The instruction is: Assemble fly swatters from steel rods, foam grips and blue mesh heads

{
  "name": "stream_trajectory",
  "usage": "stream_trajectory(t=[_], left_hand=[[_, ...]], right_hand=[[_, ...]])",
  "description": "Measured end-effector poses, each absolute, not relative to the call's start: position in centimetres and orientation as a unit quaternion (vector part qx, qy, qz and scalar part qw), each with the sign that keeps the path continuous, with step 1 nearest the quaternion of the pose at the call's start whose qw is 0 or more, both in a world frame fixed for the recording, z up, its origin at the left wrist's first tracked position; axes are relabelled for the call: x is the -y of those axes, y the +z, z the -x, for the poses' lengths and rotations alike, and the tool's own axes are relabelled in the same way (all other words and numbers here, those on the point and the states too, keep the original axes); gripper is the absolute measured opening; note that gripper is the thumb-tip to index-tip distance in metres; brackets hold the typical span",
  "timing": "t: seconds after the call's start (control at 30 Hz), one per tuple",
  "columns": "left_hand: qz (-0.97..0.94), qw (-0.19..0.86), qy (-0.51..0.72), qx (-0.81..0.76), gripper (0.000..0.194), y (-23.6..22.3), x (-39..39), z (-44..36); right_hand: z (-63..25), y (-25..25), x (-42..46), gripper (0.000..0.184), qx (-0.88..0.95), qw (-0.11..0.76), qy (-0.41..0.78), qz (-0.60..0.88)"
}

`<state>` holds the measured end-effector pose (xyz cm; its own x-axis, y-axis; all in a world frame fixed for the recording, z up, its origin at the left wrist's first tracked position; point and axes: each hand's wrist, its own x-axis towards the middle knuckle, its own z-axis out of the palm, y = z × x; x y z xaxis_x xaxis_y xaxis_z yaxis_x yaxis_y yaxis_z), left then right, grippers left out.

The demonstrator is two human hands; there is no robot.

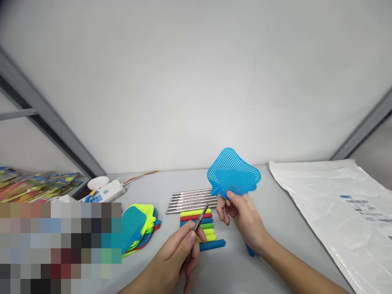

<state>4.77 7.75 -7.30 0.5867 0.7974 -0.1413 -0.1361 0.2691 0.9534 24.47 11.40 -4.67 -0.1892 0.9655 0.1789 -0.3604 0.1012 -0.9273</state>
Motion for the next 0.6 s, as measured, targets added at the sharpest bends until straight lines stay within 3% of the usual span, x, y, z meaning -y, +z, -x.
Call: stream_trajectory(t=[0.6], left_hand=[[-0.545,0.685,0.319,-0.364,0.038,-7.6,-7.6,-4.5]], right_hand=[[-24.3,-5.9,-10.7,0.045,0.573,0.540,0.478,0.389]])
